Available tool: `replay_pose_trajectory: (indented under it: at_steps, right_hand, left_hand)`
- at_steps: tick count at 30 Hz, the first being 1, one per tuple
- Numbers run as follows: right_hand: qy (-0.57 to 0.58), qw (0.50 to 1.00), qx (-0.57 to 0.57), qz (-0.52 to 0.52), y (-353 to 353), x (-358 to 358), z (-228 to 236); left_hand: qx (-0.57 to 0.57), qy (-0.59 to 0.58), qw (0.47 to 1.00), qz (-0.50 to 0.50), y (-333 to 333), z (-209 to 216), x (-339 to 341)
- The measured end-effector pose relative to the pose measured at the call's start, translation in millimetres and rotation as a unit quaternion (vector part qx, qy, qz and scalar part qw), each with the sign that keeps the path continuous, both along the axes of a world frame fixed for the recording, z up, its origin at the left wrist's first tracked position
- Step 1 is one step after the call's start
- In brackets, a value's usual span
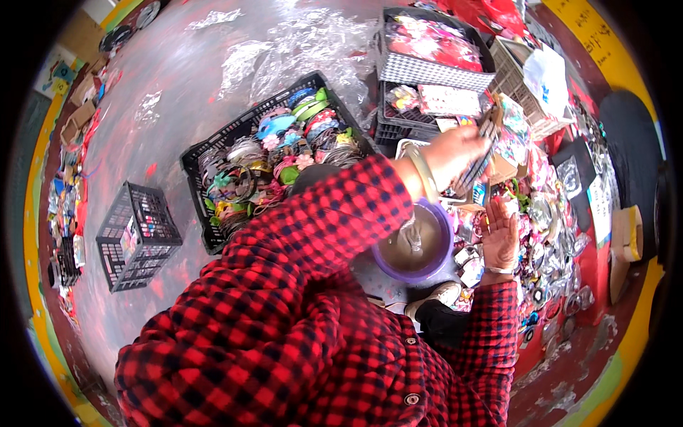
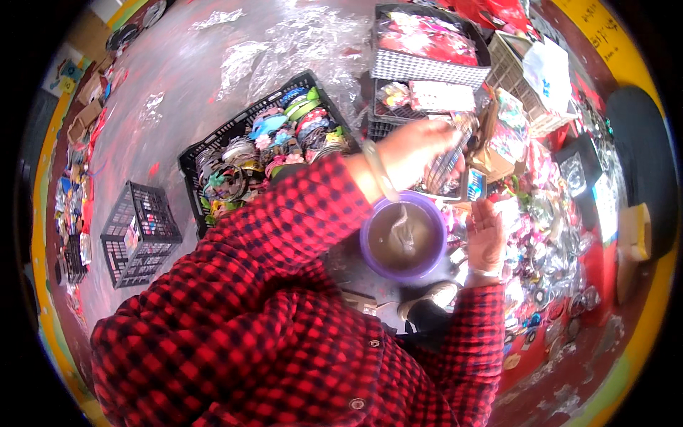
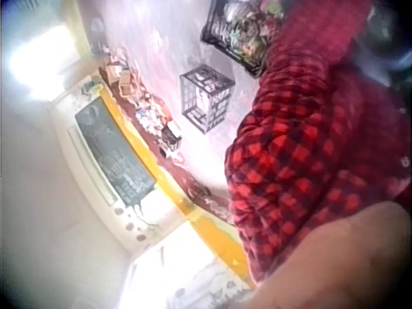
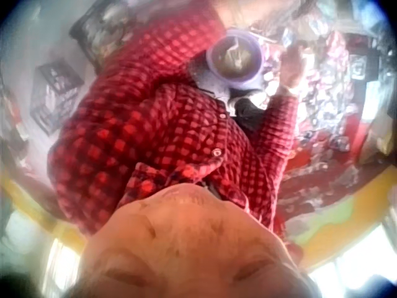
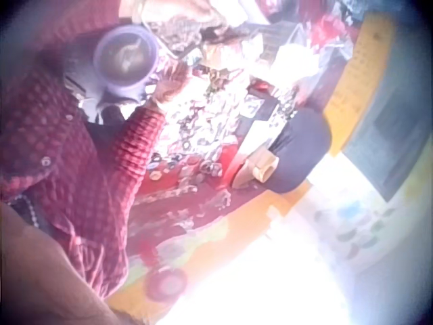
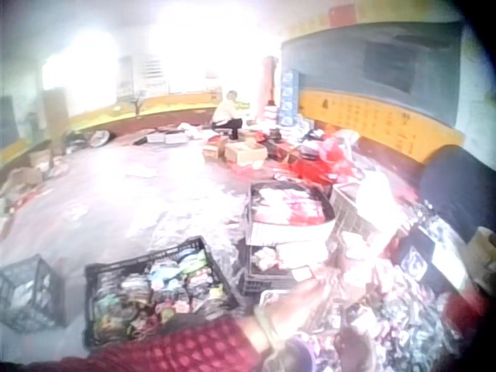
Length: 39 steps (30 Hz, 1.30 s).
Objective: The person sits on the floor and sorts through various hair accessories, including hair ties and scrunchies. They remove items from plastic packaging, separate them, and place them into a purple bucket or a nearby basket.
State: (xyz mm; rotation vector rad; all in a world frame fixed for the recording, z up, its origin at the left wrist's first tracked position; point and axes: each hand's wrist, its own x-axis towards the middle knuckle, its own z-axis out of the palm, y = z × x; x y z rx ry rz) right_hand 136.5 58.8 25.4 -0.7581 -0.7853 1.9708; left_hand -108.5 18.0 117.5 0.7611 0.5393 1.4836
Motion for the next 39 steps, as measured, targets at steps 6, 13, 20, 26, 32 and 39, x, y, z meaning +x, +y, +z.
replay_pose_trajectory:
  at_steps: [6,13,20,26,32,39]
  right_hand:
    - [-0.053,0.998,-0.021,0.039,3.9,3.2,-21.2]
    - [-0.123,0.990,-0.042,0.053,-7.4,-2.4,-24.7]
    - [-0.222,0.970,-0.063,0.076,-15.7,-12.6,-38.4]
    - [-0.269,0.958,-0.046,0.092,-45.6,-30.7,-27.2]
    - [-0.309,0.939,-0.053,0.145,-48.6,-19.4,-45.1]
    - [-0.427,0.871,0.009,0.243,-78.5,-42.8,-27.6]
  left_hand:
    - [-0.083,0.109,0.980,0.143,-97.3,46.2,-138.7]
    - [-0.196,0.462,0.811,0.301,-264.9,-6.9,-284.7]
    - [-0.291,0.723,0.533,0.329,-346.7,-110.1,-301.9]
    - [-0.377,0.757,0.441,0.299,-338.7,-187.2,-280.0]
    - [-0.440,0.767,0.412,0.218,-317.8,-248.8,-307.5]
    - [-0.386,0.789,0.425,0.219,-342.4,-307.3,-343.8]
